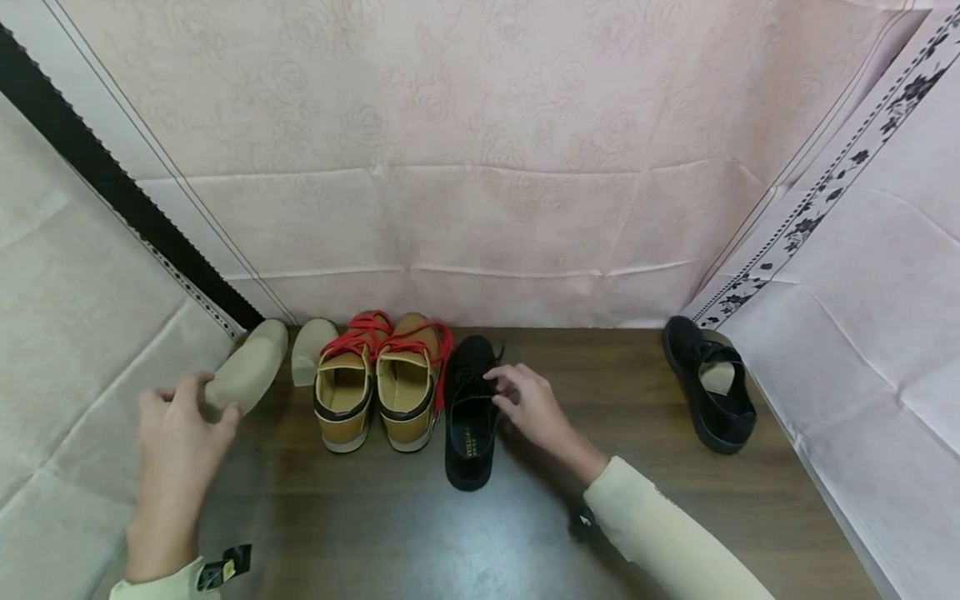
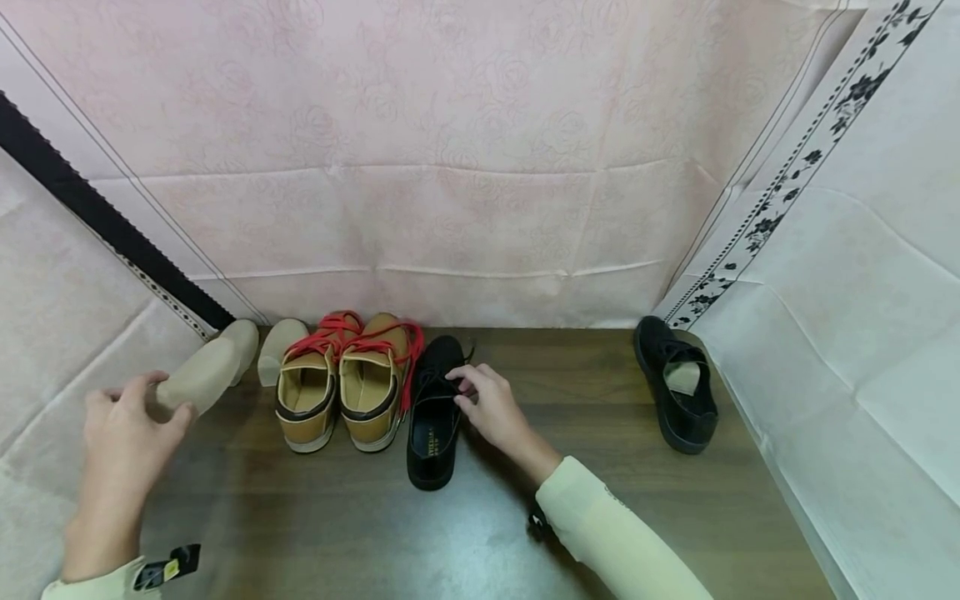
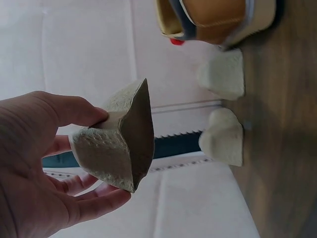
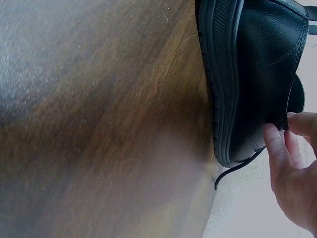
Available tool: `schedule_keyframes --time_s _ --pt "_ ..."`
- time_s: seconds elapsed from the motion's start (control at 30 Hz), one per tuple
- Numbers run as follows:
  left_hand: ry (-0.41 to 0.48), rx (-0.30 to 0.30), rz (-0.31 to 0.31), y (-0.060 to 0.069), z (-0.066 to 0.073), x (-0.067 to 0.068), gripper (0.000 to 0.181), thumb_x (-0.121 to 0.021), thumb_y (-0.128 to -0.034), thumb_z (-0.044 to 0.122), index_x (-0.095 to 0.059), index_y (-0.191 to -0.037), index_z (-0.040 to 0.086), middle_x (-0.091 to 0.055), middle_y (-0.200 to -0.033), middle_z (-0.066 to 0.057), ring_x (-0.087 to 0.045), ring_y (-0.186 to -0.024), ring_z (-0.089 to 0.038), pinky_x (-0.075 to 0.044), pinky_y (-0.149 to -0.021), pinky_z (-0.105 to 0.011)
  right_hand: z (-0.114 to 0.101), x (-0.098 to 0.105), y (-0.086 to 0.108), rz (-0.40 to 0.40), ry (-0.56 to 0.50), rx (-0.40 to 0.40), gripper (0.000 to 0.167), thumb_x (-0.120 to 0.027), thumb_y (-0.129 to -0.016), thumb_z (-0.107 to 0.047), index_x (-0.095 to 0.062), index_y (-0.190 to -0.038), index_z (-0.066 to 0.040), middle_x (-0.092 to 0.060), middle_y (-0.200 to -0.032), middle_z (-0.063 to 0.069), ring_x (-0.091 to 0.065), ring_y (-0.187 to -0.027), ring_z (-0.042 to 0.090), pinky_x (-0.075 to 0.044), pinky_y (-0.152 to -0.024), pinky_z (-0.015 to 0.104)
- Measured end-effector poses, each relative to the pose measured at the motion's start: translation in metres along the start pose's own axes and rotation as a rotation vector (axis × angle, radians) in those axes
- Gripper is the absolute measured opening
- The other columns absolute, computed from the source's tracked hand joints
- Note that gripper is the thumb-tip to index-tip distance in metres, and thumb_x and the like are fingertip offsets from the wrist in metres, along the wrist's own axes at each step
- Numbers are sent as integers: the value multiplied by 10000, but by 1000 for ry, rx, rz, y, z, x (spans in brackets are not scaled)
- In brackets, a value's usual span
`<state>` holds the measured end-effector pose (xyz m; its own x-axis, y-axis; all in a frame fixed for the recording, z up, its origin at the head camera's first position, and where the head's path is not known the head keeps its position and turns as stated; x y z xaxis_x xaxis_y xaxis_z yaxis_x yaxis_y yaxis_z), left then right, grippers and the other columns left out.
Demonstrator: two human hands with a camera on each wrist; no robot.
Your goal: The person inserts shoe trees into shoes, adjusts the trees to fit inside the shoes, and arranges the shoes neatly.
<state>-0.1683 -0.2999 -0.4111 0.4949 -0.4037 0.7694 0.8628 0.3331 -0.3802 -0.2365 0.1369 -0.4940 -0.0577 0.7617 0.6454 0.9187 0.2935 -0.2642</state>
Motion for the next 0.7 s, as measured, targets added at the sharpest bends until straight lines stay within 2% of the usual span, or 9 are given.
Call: schedule_keyframes --time_s 0.3,0.6,0.7 --pt "29 -36 -5 1 26 3 484 -741 -875 97 -590 -1320 -22 -435 -1222 -407 -461 -1078 -551 -416 -826 -676 -1 1 0 -9 5 2 385 -759 -911 -3 -681 -1240 -187 -639 -1037 42 -689 -987 143 -590 -877 256" --pt "109 -114 40 4 50 -6 485 -770 -847 78 -611 -1295 -20 -474 -1179 -375 -467 -1083 -518 -414 -824 -672 -1 2 -1 -4 -8 -14 365 -757 -915 -1 -681 -1225 -180 -643 -1028 49 -689 -974 141 -594 -879 275" --pt "131 -128 38 5 57 -7 481 -783 -839 75 -617 -1282 -15 -474 -1174 -371 -473 -1068 -519 -416 -829 -685 -1 2 -1 -2 -11 -8 365 -757 -914 2 -680 -1224 -174 -641 -1024 48 -689 -973 147 -597 -881 284"
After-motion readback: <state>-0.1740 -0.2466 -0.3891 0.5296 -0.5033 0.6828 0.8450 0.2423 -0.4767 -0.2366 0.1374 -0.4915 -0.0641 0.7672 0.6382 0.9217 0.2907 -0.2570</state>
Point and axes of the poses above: each hand's wrist, its own y-axis away from the middle knuckle, its own x-axis out of the back of the hand, z = x × y, the point moved 2 cm from there along -y, towards the middle knuckle
